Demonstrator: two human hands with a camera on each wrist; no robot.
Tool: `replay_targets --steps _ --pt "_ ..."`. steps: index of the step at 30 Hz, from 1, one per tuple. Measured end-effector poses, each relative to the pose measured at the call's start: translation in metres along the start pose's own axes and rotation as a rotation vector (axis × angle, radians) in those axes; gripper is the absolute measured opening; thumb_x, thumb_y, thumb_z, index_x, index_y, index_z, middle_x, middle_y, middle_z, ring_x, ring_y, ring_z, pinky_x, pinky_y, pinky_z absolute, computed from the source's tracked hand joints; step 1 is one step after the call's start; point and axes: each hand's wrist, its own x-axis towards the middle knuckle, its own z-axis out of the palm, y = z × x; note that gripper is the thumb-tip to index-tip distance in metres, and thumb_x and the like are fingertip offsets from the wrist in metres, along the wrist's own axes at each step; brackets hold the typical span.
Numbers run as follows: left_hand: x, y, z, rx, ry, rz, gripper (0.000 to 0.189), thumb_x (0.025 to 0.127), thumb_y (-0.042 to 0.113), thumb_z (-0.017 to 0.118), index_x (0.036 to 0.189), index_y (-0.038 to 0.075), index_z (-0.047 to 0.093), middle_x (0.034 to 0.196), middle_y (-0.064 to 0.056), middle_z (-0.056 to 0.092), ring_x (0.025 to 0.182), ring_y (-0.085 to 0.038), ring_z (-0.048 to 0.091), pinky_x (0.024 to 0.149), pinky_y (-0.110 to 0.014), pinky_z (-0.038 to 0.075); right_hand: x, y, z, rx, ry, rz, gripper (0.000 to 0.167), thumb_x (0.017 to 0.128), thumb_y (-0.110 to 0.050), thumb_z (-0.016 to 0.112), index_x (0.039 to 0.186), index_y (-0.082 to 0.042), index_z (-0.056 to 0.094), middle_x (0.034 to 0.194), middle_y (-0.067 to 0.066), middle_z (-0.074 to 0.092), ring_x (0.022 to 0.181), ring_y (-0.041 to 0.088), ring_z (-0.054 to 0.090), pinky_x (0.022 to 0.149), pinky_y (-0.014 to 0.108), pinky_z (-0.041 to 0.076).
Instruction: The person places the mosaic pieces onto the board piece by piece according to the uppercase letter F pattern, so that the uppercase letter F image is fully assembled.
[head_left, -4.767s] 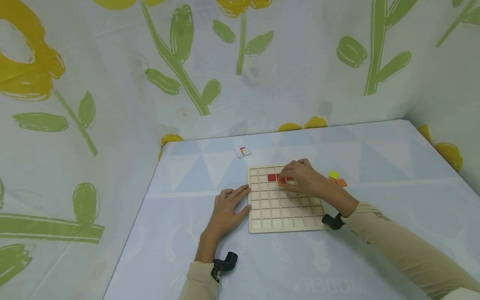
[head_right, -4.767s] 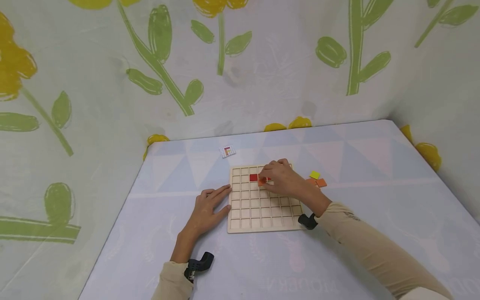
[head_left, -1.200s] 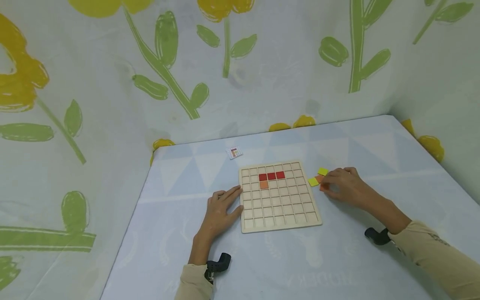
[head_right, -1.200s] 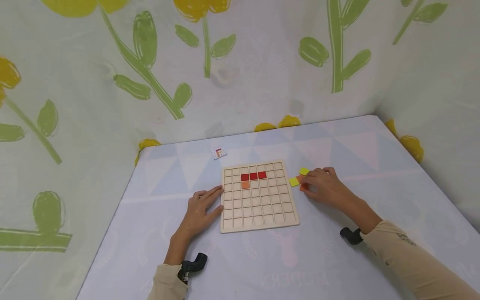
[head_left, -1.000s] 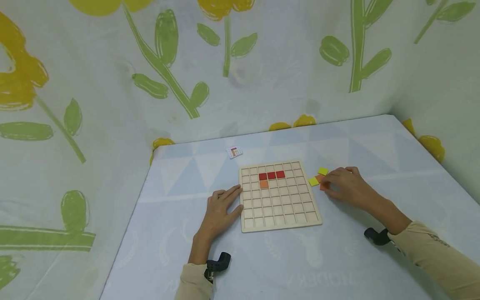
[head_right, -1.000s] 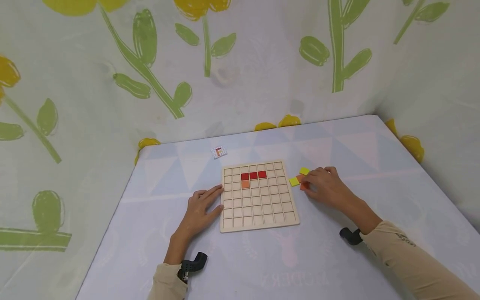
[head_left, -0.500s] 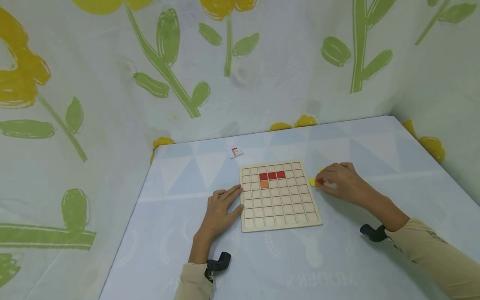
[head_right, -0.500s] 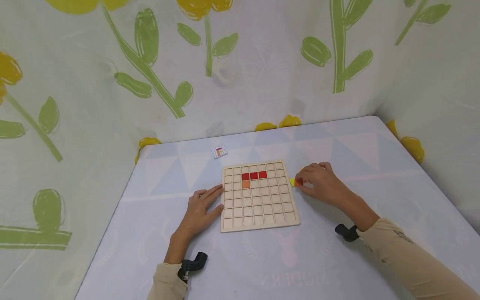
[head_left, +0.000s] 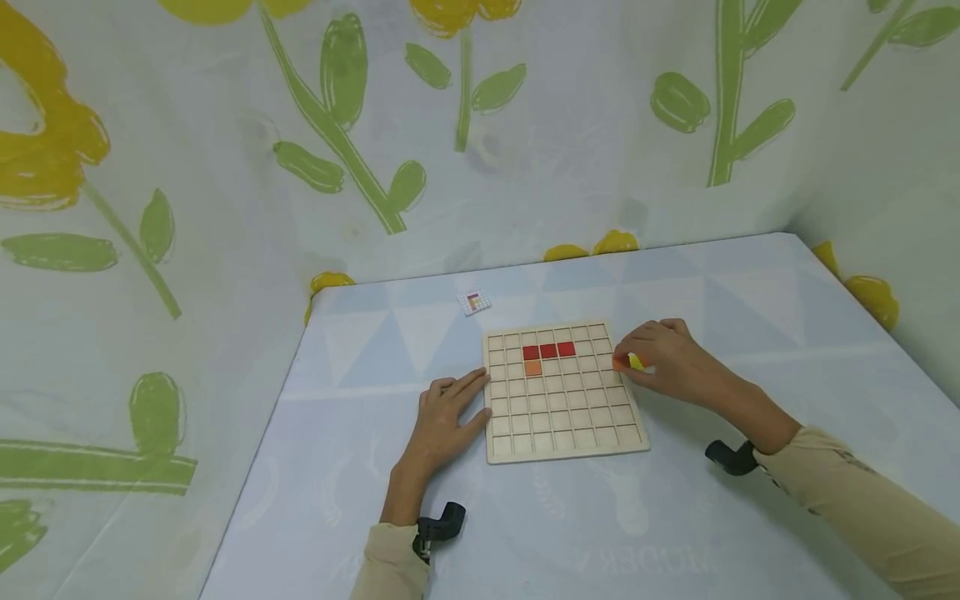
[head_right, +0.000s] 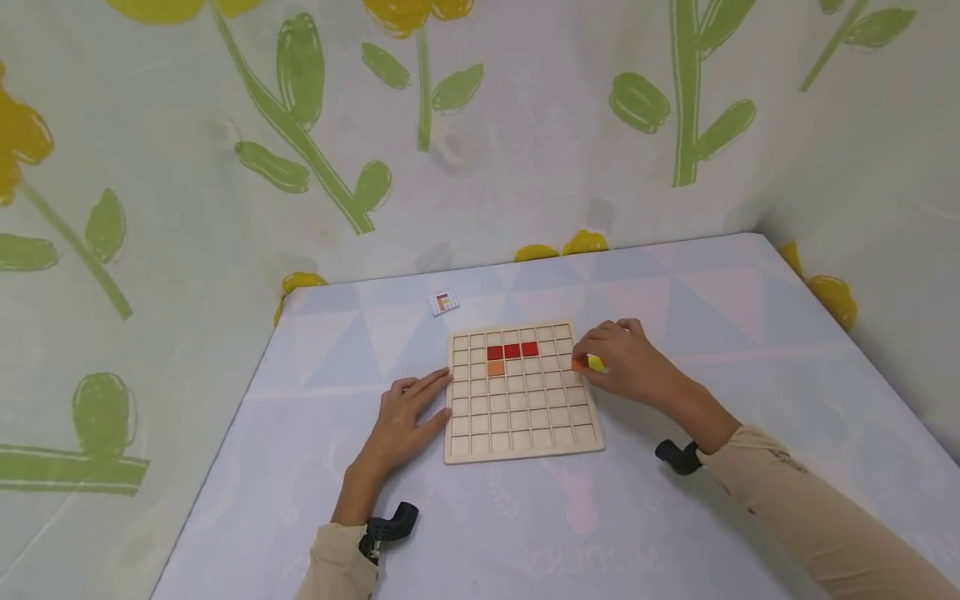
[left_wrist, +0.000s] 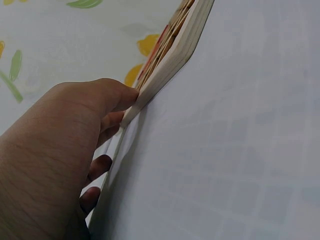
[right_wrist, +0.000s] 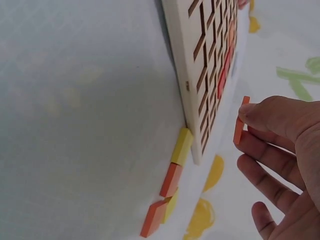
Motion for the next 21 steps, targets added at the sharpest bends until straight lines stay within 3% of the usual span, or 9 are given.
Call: replay_targets --steps 21 --pt "0.0 -0.001 0.001 0.01 0.005 -0.004 0.056 0.097 0.042 0.059 0.15 0.027 0.049 0.154 0.015 0.042 0.13 -0.022 0.04 0.103 -0.047 0.03 0.024 -0.015 0.009 0.015 -0.037 -0.047 0.02 0.079 -0.009 0.084 0.097 -0.013 0.076 0.103 0.001 0.072 0.102 0.025 0.062 0.093 0.053 0.036"
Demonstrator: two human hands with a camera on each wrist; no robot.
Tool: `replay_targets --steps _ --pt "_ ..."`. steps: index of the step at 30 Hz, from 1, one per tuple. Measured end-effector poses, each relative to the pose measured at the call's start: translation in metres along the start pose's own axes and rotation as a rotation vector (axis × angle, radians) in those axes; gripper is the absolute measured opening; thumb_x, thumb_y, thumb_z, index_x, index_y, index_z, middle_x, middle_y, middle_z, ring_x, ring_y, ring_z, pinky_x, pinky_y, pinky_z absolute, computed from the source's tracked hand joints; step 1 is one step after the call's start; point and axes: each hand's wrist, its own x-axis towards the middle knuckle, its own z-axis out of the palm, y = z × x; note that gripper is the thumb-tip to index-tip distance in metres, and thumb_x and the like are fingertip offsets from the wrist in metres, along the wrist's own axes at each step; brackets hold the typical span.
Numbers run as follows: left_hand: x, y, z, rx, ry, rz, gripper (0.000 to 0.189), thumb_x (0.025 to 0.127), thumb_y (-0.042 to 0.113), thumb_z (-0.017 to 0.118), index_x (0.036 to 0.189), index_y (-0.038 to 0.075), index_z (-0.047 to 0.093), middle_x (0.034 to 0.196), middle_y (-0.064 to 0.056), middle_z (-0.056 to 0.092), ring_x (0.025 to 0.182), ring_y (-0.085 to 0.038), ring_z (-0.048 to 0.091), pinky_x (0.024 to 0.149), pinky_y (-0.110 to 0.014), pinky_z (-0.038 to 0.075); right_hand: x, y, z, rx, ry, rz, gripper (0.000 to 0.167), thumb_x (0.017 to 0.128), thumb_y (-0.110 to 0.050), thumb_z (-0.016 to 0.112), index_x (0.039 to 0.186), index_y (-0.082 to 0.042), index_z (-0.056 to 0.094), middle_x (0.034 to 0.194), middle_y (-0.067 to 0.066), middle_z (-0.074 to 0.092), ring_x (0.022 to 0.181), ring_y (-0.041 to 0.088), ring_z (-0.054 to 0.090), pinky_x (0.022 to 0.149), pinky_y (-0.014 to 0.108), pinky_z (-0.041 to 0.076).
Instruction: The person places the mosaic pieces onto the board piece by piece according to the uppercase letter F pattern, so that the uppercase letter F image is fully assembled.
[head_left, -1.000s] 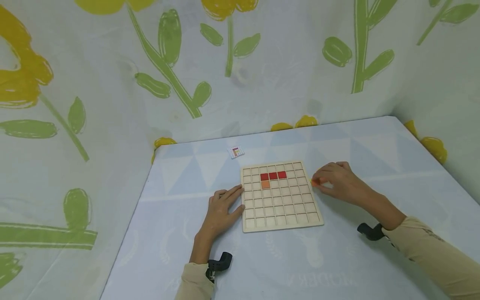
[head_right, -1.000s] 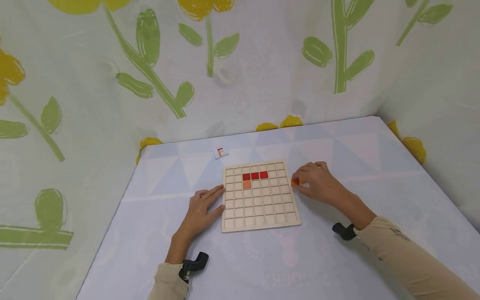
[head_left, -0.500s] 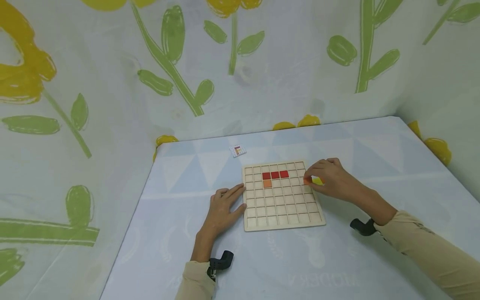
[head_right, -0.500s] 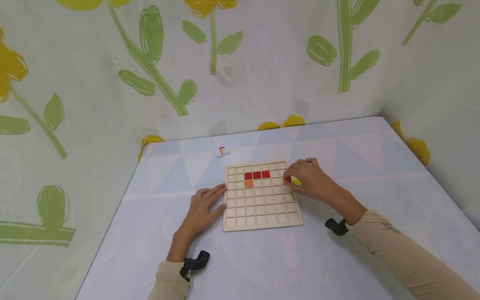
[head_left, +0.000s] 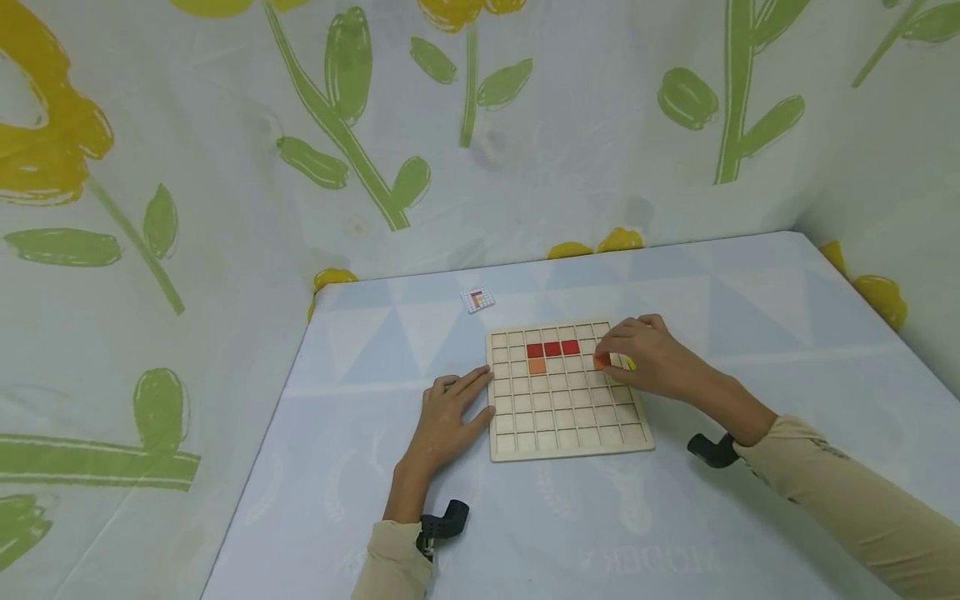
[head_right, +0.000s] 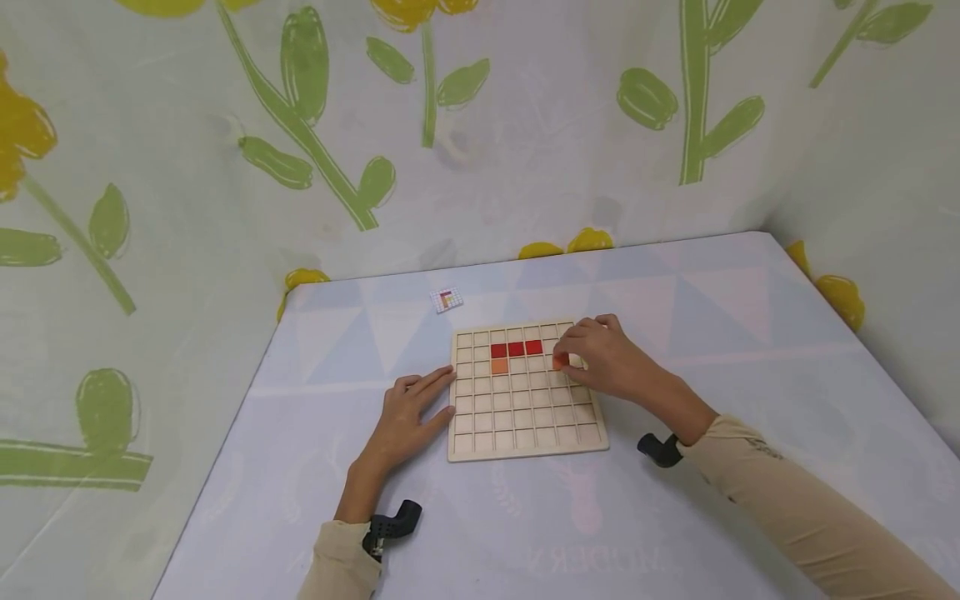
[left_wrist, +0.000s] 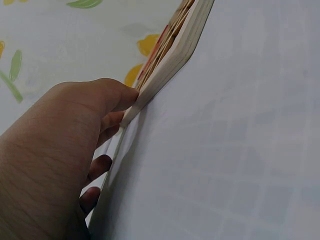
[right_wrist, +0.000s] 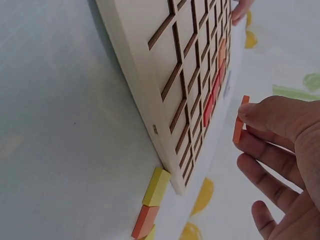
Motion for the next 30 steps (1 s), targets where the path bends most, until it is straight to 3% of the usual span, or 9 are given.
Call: replay_targets --steps 8,30 --pt "-0.001 0.0 -0.001 0.005 0.016 0.009 0.056 0.096 0.041 0.06 0.15 0.026 0.05 0.154 0.014 0.043 0.128 -0.023 0.041 0.101 -0.048 0.032 0.008 -0.006 0.006 0.031 0.036 -0.053 0.018 0.078 -0.008 0.084 0.092 -0.014 0.076 0.098 -0.001 0.072 0.098 0.022 0.062 0.092 0.054 0.036" --pt "0.0 -0.003 0.001 0.008 0.016 0.022 0.056 0.097 0.043 0.059 0.15 0.027 0.05 0.154 0.016 0.042 0.127 -0.022 0.042 0.099 -0.047 0.032 0.031 -0.024 0.022 0.041 0.0 -0.085 0.011 0.082 -0.013 0.082 0.09 -0.016 0.075 0.096 -0.003 0.071 0.1 0.022 0.062 0.094 0.051 0.038"
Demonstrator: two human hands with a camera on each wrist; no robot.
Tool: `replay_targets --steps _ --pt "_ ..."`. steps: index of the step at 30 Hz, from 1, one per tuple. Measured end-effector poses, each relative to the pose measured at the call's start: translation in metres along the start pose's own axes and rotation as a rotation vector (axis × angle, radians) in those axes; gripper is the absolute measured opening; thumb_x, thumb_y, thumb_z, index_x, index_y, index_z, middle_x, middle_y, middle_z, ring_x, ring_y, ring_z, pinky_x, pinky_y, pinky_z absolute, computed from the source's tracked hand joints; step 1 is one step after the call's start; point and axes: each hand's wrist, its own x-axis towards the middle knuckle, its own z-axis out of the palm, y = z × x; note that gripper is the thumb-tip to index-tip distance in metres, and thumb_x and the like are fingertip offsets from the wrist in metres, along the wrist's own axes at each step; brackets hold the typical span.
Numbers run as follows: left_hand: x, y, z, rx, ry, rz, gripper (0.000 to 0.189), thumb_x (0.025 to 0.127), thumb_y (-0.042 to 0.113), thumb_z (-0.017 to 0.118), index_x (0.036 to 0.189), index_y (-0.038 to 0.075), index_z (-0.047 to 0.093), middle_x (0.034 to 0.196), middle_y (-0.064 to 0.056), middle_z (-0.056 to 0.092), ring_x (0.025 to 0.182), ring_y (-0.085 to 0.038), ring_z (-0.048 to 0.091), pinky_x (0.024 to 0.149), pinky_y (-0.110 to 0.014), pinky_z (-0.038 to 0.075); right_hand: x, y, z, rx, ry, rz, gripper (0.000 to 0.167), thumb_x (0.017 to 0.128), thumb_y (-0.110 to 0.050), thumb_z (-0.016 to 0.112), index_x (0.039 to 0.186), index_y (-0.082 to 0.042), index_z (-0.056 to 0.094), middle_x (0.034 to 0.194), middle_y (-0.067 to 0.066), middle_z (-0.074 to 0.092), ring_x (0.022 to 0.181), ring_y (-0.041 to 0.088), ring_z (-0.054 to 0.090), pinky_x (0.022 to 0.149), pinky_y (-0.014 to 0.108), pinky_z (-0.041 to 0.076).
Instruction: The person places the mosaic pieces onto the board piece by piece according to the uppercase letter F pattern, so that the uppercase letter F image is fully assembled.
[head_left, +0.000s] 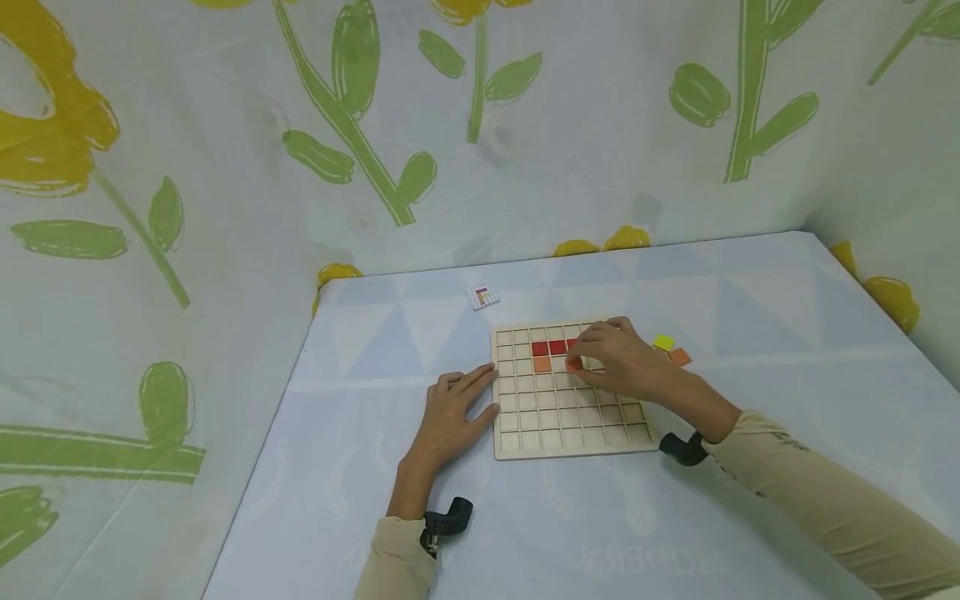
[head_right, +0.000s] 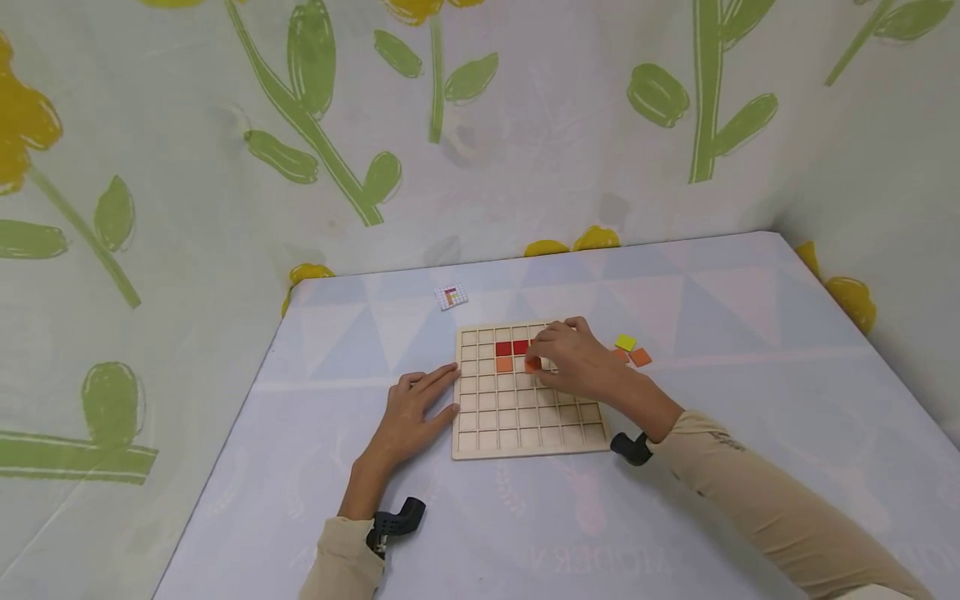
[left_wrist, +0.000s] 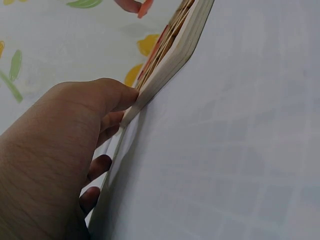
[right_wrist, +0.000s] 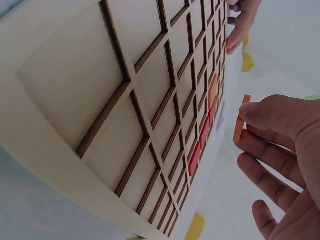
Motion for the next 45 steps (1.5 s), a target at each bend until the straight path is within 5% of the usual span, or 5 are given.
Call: replay_targets --steps 20,45 --pt "0.0 0.0 -0.002 0.001 -0.002 -0.008 0.056 0.096 0.042 0.059 0.149 0.028 0.05 0.154 0.015 0.043 0.127 -0.022 0.042 0.099 -0.047 0.033 0.013 -0.011 0.015 0.002 -0.032 -0.013 0.01 0.083 -0.013 0.081 0.091 -0.014 0.076 0.095 -0.003 0.071 0.1 0.02 0.062 0.097 0.054 0.036" --pt "0.001 0.001 -0.001 0.014 -0.026 -0.03 0.057 0.097 0.044 0.057 0.151 0.029 0.048 0.155 0.018 0.04 0.129 -0.02 0.039 0.102 -0.045 0.031 0.022 -0.019 0.033 -0.05 -0.026 -0.086 0.013 0.08 -0.016 0.084 0.09 -0.014 0.076 0.093 -0.004 0.073 0.095 0.02 0.063 0.087 0.047 0.041"
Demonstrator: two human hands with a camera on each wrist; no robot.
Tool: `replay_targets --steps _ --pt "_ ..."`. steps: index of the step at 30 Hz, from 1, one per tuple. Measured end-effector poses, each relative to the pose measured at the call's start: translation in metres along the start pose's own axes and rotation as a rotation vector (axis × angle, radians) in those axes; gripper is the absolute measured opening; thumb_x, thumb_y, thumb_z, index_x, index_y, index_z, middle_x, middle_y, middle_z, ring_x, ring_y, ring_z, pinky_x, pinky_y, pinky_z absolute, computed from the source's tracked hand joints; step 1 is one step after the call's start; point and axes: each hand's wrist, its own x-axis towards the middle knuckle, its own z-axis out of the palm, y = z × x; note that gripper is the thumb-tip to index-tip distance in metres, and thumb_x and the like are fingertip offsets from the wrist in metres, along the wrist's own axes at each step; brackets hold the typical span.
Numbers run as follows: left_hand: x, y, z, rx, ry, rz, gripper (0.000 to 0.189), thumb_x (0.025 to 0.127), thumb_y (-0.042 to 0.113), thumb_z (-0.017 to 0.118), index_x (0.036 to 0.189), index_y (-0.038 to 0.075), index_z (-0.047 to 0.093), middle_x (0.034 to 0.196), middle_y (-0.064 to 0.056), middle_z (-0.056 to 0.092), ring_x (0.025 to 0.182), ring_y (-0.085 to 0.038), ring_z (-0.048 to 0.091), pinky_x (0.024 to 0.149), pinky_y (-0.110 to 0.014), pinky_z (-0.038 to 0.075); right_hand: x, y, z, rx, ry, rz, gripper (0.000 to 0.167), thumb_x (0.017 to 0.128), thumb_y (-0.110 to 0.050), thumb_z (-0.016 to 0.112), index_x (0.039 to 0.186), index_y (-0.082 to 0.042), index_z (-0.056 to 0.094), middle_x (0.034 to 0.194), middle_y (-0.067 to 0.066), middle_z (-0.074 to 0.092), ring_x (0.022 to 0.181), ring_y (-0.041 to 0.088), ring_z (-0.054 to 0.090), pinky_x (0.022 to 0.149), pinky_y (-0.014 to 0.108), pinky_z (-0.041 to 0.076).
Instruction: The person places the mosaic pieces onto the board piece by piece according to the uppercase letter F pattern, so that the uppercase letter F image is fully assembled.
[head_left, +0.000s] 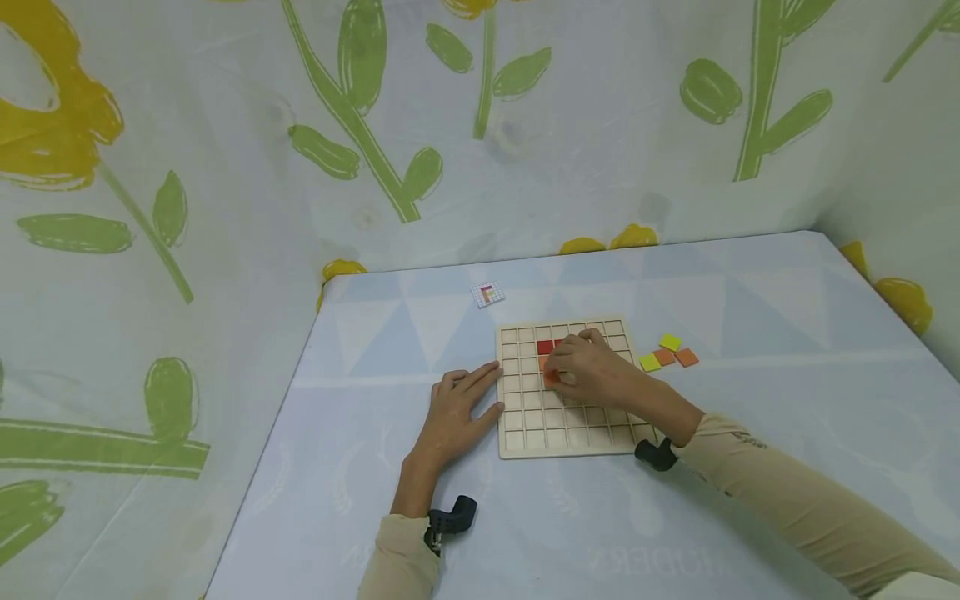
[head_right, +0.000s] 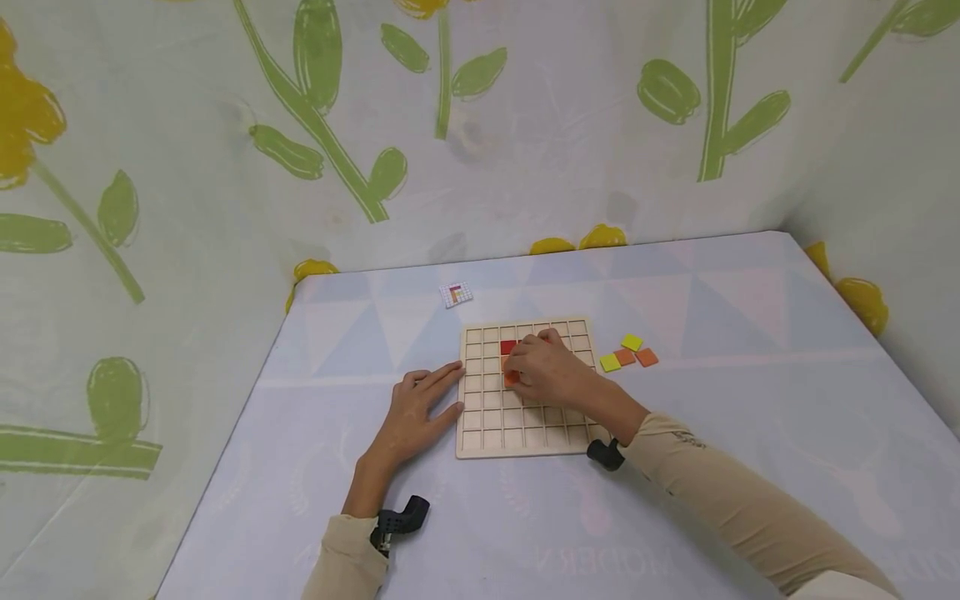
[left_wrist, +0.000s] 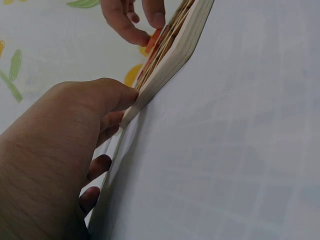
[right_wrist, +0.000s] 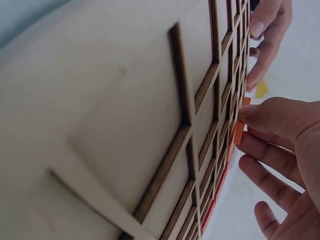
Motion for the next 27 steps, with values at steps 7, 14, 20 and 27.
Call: replay_targets --steps 7,14,20,27 --pt "0.0 -0.001 0.0 0.003 0.003 0.013 0.056 0.097 0.044 0.057 0.151 0.029 0.048 0.155 0.018 0.04 0.128 -0.019 0.04 0.102 -0.044 0.03 0.001 0.0 0.002 -0.016 -0.015 0.006 0.015 0.08 -0.016 0.084 0.092 -0.015 0.075 0.094 -0.005 0.072 0.097 0.021 0.062 0.089 0.047 0.041" --pt "0.001 0.0 0.0 -0.005 -0.004 0.01 0.056 0.097 0.044 0.057 0.151 0.03 0.047 0.155 0.019 0.038 0.128 -0.018 0.039 0.101 -0.043 0.03 0.001 0.0 0.002 -0.021 -0.008 -0.001 0.015 0.079 -0.016 0.085 0.091 -0.015 0.075 0.094 -0.004 0.072 0.097 0.021 0.062 0.088 0.047 0.041" --pt "0.001 0.001 0.0 0.01 0.019 0.025 0.056 0.097 0.044 0.057 0.15 0.028 0.049 0.154 0.018 0.04 0.126 -0.019 0.041 0.099 -0.044 0.032 -0.002 0.001 -0.001 -0.034 -0.033 0.026 0.016 0.08 -0.017 0.084 0.094 -0.015 0.075 0.099 -0.003 0.072 0.102 0.022 0.062 0.09 0.049 0.041" --pt "0.0 0.0 -0.002 -0.004 0.015 0.031 0.055 0.097 0.041 0.059 0.149 0.026 0.051 0.154 0.014 0.043 0.128 -0.022 0.041 0.101 -0.046 0.031 -0.011 0.005 -0.012 0.016 -0.021 0.066 0.019 0.081 -0.013 0.083 0.099 -0.012 0.076 0.103 0.001 0.071 0.104 0.024 0.062 0.093 0.051 0.039"
